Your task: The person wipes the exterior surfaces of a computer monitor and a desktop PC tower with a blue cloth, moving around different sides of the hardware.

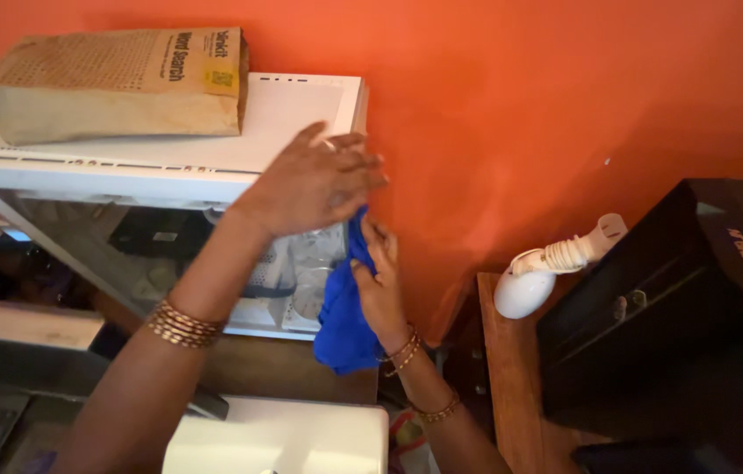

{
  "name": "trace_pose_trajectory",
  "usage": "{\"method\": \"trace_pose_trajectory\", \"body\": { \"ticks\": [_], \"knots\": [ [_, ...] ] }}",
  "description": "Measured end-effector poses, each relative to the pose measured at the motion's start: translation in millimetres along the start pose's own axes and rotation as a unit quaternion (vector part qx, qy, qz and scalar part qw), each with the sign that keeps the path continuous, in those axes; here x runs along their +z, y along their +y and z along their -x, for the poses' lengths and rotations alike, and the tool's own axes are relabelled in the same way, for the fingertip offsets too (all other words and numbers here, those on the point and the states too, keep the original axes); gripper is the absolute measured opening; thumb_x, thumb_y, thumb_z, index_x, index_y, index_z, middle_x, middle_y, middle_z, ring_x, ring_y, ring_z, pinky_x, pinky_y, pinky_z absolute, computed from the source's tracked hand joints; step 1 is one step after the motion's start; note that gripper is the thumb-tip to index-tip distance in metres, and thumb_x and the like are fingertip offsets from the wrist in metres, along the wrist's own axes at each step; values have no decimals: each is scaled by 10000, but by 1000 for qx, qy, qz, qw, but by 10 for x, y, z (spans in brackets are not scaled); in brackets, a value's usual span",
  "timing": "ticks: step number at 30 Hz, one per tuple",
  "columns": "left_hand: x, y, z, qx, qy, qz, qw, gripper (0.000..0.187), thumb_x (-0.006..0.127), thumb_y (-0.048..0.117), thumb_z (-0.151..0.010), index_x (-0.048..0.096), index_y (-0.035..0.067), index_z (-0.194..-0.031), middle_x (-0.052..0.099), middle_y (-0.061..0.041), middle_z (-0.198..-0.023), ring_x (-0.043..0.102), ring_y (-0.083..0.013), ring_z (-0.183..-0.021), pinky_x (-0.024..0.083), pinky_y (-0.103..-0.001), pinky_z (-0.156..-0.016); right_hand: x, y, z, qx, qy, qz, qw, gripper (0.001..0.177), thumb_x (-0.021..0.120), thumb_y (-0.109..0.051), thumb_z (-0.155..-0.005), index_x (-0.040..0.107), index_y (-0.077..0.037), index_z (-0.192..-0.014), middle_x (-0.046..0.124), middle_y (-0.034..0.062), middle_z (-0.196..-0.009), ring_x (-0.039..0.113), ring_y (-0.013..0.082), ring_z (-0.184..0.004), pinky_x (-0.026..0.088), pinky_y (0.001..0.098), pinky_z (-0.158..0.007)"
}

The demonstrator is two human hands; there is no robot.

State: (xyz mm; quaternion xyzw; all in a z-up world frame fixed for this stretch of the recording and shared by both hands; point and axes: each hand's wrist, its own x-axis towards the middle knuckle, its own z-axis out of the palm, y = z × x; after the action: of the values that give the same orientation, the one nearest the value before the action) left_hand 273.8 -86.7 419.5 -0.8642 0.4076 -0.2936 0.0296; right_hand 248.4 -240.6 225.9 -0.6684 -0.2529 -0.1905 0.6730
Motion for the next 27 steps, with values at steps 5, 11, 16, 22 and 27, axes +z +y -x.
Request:
{"method": "trace_pose_trajectory", "body": {
  "ticks": [5, 11, 16, 22, 27],
  "knots": [
    [80, 68, -63, -48, 16, 37, 998, 221, 643, 293, -933, 792, 141, -991, 765, -61, -1098, 655, -261, -1222, 471, -443, -1048, 216, -203, 77, -60, 41, 165, 984, 670, 624, -52, -960, 361, -45, -1576, 414, 228, -1541, 393, 407, -1405, 295, 477, -1204],
    [-12, 150, -102, -88, 24, 54, 994, 198, 681, 302, -883, 795, 148, -933, 772, -83, -981, 689, -267, -1144, 488, -455, -1017, 326, 467, 700, -2, 57, 174, 983, 718, 552, 31, -859, 381, -31, -1554, 408, 219, -1566, 380, 435, -1417, 283, 497, -1207],
    [7, 145, -86, -80, 37, 43, 995, 390, 618, 127, -787, 787, 158, -1138, 752, -121, -1119, 661, -262, -1185, 482, -447, -1028, 130, 597, 651, 66, 36, 135, 988, 682, 511, 73, -780, 533, -30, -1454, 529, 182, -1487, 466, 386, -1401, 336, 445, -1206],
    [34, 141, -75, -77, 35, 51, 995, 438, 618, 94, -775, 771, 147, -1183, 744, -116, -1172, 634, -270, -1218, 464, -450, -1056, -97, -343, 57, -65, -31, 150, 986, 646, 505, 109, -850, 501, 12, -1489, 479, 221, -1527, 457, 412, -1377, 342, 430, -1208],
    [17, 152, -82, -83, 24, 66, 994, 375, 623, 103, -787, 774, 133, -1128, 756, -58, -1133, 632, -264, -1237, 459, -447, -1076, 29, -240, -155, -84, 4, 171, 982, 663, 472, 144, -821, 501, 5, -1469, 472, 225, -1512, 447, 426, -1410, 369, 443, -1222]
  ]
}}
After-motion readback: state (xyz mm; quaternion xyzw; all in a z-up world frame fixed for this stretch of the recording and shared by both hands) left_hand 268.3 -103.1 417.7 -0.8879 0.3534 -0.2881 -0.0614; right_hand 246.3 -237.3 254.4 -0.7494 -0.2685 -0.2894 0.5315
